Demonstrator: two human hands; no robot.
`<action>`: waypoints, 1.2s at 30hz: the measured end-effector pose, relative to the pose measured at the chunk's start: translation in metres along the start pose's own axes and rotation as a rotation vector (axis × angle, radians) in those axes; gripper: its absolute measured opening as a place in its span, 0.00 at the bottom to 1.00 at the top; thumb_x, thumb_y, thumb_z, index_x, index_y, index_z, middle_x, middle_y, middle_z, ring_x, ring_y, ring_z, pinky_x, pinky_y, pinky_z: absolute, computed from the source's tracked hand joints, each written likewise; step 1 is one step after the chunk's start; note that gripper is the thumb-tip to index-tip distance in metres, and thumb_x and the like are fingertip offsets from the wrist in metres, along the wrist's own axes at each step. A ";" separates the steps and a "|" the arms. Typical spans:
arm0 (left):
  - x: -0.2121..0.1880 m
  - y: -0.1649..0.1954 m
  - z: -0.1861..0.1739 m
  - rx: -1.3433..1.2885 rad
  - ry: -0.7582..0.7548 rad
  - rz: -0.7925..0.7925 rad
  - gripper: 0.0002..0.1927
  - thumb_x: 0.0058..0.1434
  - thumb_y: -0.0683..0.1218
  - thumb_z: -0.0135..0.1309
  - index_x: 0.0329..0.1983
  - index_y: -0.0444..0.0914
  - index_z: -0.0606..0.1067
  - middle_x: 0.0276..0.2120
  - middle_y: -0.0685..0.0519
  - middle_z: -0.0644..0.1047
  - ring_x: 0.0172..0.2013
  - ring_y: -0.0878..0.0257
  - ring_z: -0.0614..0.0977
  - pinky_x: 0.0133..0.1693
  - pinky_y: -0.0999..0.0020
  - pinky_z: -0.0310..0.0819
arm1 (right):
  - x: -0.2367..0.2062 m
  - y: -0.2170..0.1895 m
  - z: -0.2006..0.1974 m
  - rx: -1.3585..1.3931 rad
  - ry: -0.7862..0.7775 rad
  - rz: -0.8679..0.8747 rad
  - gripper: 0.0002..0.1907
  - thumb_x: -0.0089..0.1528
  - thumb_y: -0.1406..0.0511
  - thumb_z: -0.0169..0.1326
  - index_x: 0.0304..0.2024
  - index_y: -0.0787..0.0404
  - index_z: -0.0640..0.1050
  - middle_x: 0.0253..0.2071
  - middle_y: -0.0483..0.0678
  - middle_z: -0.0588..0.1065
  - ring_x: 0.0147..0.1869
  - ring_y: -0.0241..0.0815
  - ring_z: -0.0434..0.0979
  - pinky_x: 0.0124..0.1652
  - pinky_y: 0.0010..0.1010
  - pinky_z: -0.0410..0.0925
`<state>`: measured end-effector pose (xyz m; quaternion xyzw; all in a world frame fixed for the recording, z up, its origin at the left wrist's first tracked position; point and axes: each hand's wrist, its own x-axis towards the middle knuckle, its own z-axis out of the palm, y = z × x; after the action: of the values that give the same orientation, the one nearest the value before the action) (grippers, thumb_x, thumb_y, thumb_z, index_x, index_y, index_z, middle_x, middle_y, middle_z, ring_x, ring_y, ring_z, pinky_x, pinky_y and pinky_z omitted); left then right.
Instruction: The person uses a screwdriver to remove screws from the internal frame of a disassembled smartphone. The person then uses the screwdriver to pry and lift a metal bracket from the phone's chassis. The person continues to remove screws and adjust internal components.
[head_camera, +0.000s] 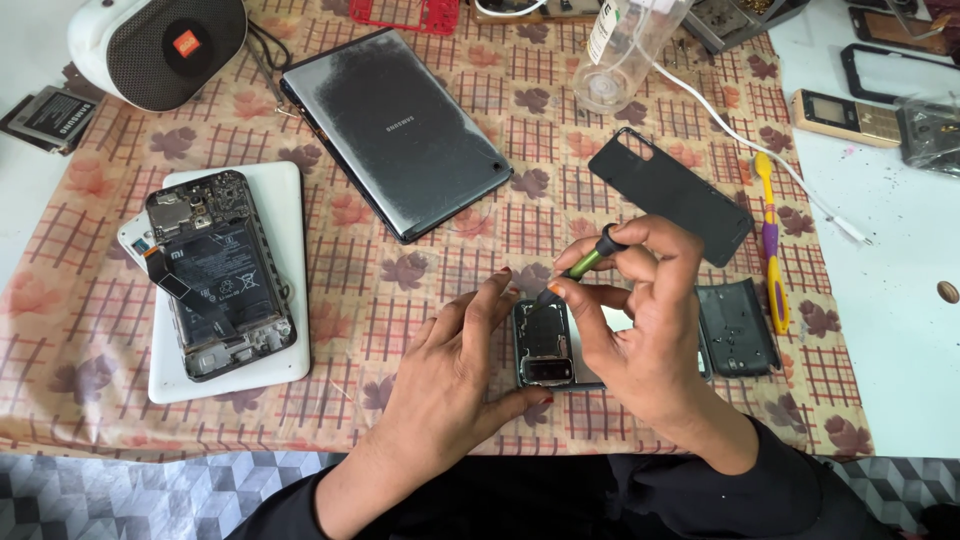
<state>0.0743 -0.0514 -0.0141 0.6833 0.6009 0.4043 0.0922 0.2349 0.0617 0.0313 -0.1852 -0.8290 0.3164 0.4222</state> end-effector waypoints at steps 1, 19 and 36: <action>0.000 0.000 0.000 0.000 0.005 0.006 0.60 0.46 0.58 0.71 0.73 0.28 0.51 0.58 0.43 0.76 0.57 0.46 0.76 0.56 0.53 0.71 | 0.000 0.000 0.000 -0.004 0.001 -0.010 0.30 0.66 0.81 0.54 0.61 0.63 0.53 0.47 0.57 0.76 0.52 0.45 0.83 0.46 0.28 0.83; 0.000 0.000 -0.001 0.008 0.026 0.024 0.58 0.47 0.59 0.70 0.72 0.28 0.54 0.59 0.44 0.76 0.57 0.46 0.76 0.55 0.54 0.72 | -0.002 0.000 0.002 0.029 -0.082 -0.077 0.29 0.65 0.82 0.53 0.60 0.63 0.53 0.51 0.60 0.74 0.57 0.47 0.82 0.50 0.31 0.83; -0.002 -0.002 -0.001 0.021 0.000 0.004 0.57 0.48 0.59 0.70 0.71 0.28 0.54 0.59 0.41 0.75 0.58 0.45 0.76 0.55 0.53 0.71 | -0.008 0.016 0.015 -0.232 0.042 -0.281 0.37 0.60 0.74 0.69 0.58 0.63 0.55 0.44 0.54 0.73 0.44 0.41 0.81 0.40 0.27 0.76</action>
<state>0.0728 -0.0532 -0.0155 0.6853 0.6039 0.3983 0.0844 0.2279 0.0634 0.0097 -0.1215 -0.8688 0.1525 0.4552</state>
